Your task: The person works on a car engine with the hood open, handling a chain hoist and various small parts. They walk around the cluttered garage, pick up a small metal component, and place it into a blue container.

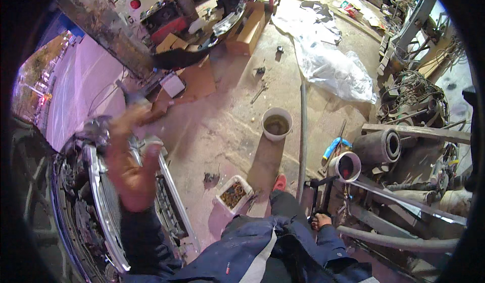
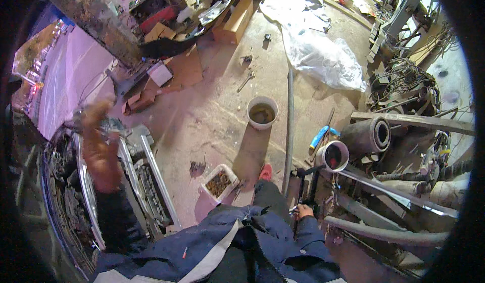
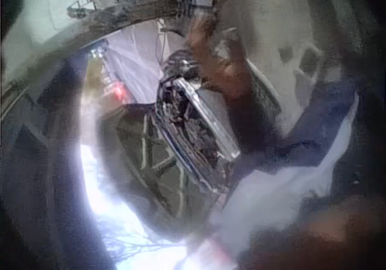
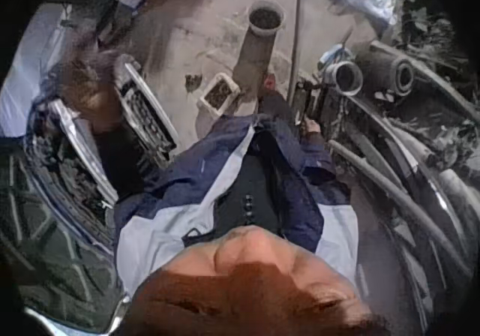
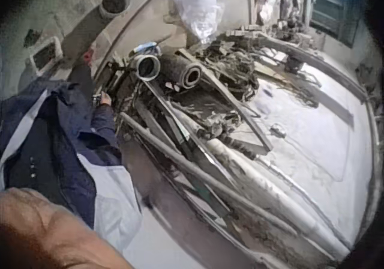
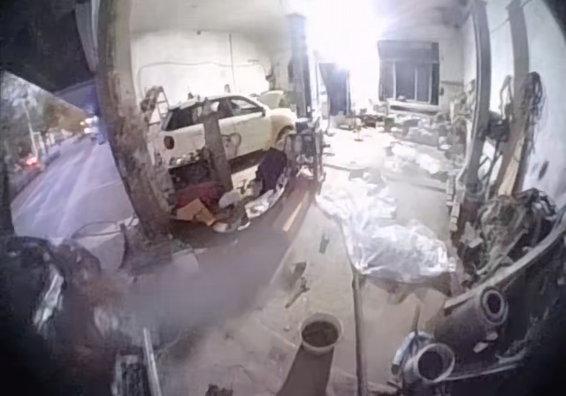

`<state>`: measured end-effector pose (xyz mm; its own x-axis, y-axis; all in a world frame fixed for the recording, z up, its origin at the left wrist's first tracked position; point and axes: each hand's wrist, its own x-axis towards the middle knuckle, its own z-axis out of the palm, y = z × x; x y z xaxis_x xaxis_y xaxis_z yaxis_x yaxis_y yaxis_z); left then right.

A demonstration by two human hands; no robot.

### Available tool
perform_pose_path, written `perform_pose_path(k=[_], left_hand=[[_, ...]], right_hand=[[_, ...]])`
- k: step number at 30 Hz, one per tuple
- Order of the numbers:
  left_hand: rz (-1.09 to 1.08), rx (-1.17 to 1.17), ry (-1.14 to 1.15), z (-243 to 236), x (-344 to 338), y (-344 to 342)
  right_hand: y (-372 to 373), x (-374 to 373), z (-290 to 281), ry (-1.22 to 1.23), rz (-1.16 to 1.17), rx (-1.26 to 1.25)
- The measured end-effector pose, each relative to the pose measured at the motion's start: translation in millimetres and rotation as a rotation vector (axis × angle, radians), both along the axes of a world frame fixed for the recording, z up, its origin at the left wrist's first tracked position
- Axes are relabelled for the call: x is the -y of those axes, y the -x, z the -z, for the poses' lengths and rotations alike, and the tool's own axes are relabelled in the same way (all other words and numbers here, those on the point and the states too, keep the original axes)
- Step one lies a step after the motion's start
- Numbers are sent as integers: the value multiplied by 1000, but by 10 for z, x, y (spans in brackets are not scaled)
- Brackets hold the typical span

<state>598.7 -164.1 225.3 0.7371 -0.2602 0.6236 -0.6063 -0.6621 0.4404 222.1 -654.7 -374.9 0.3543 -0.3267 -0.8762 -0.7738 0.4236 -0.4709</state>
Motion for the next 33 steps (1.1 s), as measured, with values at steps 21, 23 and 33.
perform_pose_path(k=[21,23,33], left_hand=[[-61,-1463,-497,4331,-654,-1058],[-113,-1486,-397,4355,-646,-1388],[-243,-1289,-396,3926,-576,-4057]], right_hand=[[-2026,864,125,562,-813,-235],[-2438,894,-37,621,-1126,-61],[-5389,870,-1211,38,118,141]])
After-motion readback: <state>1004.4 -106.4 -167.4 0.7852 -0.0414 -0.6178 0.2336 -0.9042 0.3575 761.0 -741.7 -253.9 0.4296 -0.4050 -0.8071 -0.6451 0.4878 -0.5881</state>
